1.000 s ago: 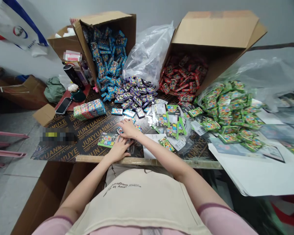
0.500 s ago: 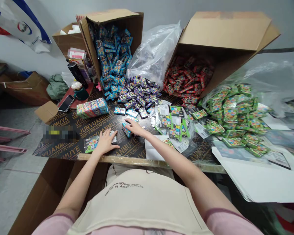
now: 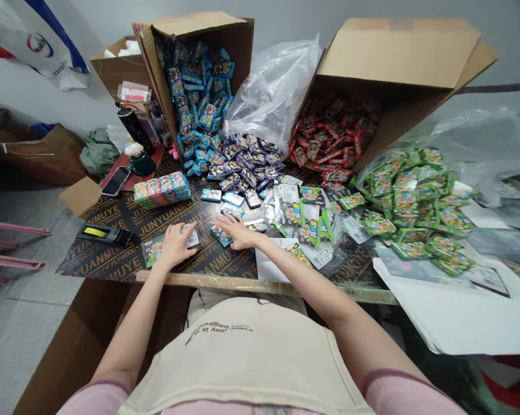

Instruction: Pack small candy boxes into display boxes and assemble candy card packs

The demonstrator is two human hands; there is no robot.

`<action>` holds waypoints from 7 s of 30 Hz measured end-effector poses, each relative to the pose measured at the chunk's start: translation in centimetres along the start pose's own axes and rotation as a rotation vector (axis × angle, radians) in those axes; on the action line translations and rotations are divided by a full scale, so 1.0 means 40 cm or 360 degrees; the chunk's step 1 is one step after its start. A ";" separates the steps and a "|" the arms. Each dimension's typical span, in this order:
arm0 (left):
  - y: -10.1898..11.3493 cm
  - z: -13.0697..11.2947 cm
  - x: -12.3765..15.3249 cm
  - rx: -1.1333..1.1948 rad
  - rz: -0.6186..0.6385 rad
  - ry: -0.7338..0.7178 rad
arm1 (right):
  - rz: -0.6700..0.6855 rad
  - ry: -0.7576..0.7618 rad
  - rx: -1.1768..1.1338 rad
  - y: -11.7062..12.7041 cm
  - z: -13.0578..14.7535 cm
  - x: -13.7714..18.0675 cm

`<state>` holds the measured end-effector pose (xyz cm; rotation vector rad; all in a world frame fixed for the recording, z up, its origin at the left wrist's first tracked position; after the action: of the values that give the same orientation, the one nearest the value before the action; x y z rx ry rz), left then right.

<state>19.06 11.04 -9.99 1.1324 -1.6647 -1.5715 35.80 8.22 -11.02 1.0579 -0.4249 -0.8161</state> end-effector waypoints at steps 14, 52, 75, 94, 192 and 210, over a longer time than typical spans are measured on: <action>0.056 -0.121 0.008 0.0629 -0.0031 -0.0209 | -0.0575 0.0002 0.0259 0.102 0.113 0.085; 0.011 -0.167 0.017 0.0713 0.0050 -0.0483 | -0.0654 0.0004 0.0130 0.097 0.094 0.186; 0.079 -0.219 0.015 0.0951 0.0219 -0.0509 | -0.0517 0.0131 0.0051 0.177 0.144 0.209; 0.008 -0.123 -0.013 0.0524 0.0131 -0.0182 | -0.0847 -0.0538 0.0147 0.152 -0.097 0.247; 0.141 -0.289 0.037 0.1114 0.0001 -0.0636 | -0.0923 -0.0238 -0.0050 0.195 0.112 0.287; 0.099 -0.251 0.050 0.1142 0.0237 -0.0616 | -0.0986 -0.0480 0.0194 0.199 0.192 0.284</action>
<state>26.01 4.19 -5.00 1.0203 -2.6357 -1.1645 41.01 -3.10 -1.23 1.2016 -0.4058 -1.5288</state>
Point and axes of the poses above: each hand's wrist, its own x-axis away from the middle knuckle, its own y-axis out of the back of the hand, z = x × y, the point moved 9 cm from there along -x, towards the middle knuckle, and after that the axes turned 10 degrees about y, right-handed, at the moved point
